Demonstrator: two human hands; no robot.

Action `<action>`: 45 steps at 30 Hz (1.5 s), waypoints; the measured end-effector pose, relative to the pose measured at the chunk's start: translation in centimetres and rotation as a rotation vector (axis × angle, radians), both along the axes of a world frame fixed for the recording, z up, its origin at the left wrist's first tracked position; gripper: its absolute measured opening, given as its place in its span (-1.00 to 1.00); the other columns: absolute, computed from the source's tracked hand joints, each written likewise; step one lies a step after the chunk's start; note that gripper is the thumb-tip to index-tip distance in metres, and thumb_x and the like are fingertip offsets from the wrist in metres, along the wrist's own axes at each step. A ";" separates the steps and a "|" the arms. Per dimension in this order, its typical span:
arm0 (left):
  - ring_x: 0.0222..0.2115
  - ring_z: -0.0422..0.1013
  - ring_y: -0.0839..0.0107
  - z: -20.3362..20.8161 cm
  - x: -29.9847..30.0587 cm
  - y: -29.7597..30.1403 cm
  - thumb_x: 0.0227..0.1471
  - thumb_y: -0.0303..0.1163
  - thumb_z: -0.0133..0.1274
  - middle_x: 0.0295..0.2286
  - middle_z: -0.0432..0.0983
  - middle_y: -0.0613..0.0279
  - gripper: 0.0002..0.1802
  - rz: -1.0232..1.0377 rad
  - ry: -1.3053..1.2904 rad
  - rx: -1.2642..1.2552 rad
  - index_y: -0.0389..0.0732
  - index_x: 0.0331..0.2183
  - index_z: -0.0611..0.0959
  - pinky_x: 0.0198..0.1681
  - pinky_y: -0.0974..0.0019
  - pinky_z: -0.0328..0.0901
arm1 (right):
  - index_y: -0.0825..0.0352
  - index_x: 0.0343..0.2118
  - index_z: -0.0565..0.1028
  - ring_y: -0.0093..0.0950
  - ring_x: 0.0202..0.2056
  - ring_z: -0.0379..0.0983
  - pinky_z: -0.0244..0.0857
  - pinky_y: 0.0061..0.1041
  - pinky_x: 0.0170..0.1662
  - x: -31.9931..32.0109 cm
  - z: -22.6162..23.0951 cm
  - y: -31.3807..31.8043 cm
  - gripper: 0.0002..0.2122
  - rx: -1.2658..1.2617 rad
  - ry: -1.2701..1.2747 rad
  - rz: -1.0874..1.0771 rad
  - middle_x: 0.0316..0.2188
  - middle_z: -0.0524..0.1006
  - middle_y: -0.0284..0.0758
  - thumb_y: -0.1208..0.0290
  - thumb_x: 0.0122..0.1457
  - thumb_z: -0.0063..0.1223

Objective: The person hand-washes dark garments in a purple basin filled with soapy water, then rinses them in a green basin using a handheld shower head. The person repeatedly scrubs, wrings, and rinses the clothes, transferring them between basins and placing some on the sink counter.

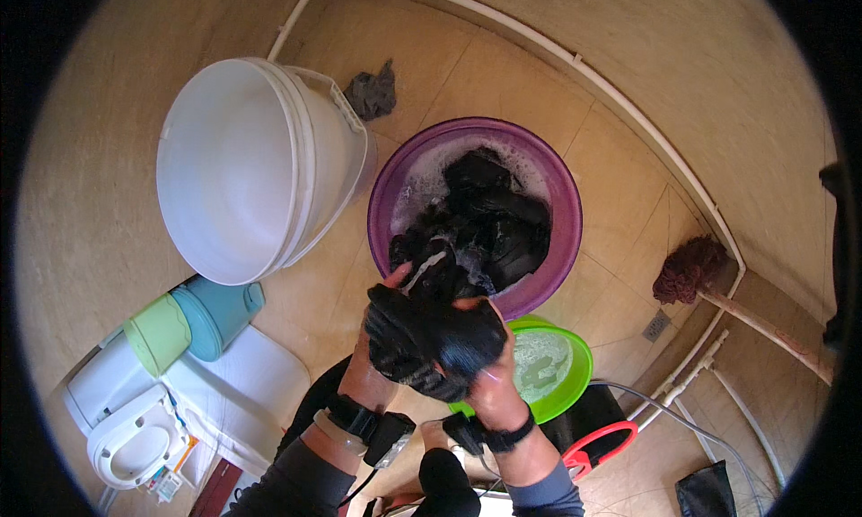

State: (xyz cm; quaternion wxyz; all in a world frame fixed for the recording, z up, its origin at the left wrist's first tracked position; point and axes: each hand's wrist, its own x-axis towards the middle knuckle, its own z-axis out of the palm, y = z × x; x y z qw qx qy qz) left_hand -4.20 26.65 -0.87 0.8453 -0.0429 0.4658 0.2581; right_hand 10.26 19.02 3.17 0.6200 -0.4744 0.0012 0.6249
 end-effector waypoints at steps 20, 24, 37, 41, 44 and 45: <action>0.38 0.13 0.13 1.7 0.1 -0.9 0.23 -0.30 0.20 0.44 0.03 0.15 -0.08 -0.200 0.389 0.039 -0.23 0.46 0.14 0.32 -0.45 0.11 | 0.08 0.34 0.39 0.09 0.23 0.33 0.44 0.03 0.14 0.8 -26.0 6.2 -0.27 -0.210 -1.398 0.916 0.26 0.38 -0.04 0.57 0.03 0.33; 0.38 0.11 0.11 1.9 0.1 -0.7 0.25 -0.21 0.19 0.43 0.06 0.24 -0.12 -0.232 0.393 0.050 -0.12 0.46 0.18 0.31 -0.47 0.11 | 0.33 0.18 0.50 0.09 -0.01 0.52 0.39 -0.07 0.11 1.2 -24.5 8.9 -0.38 -0.258 -1.341 0.799 -0.09 0.61 0.03 0.58 -0.05 0.33; 0.13 0.48 0.23 1.7 0.0 -0.5 0.41 -0.04 0.00 0.16 0.55 0.15 -0.43 0.027 -0.036 0.125 -0.14 0.28 0.49 0.28 0.06 0.35 | 0.33 0.16 0.48 -0.49 0.03 0.55 0.48 -0.42 0.09 0.1 2.7 0.4 -0.32 0.040 -0.020 -0.031 0.05 0.58 -0.37 0.76 -0.13 0.37; 0.04 0.57 0.18 -0.3 -0.1 -1.5 0.40 -0.36 -0.02 0.11 0.59 0.11 -0.53 -0.084 0.177 0.163 -0.22 0.27 0.51 0.19 0.05 0.46 | 0.39 0.01 0.52 -0.54 -0.15 0.52 0.46 -0.39 0.02 0.7 -5.2 2.8 -0.47 -0.133 -0.827 0.269 -0.22 0.64 -0.29 0.61 -0.13 0.33; 0.10 0.52 0.16 -0.4 0.0 -1.6 0.33 -0.55 0.02 0.12 0.57 0.16 -0.44 -0.112 0.319 0.136 -0.21 0.32 0.46 0.24 -0.22 0.36 | 0.30 0.02 0.55 0.02 -0.11 0.60 0.48 -0.20 -0.01 3.7 -8.8 3.9 -0.51 -0.189 -1.353 0.259 -0.15 0.62 -0.01 0.60 -0.07 0.28; 0.14 0.48 0.16 -0.1 0.1 -1.6 0.32 -0.55 0.03 0.15 0.54 0.15 -0.43 -0.131 0.345 0.112 -0.20 0.33 0.45 0.26 -0.27 0.31 | 0.26 0.09 0.52 0.03 -0.02 0.53 0.47 -0.18 0.02 4.3 -9.4 4.0 -0.46 -0.242 -1.430 0.329 -0.03 0.56 -0.01 0.57 -0.06 0.33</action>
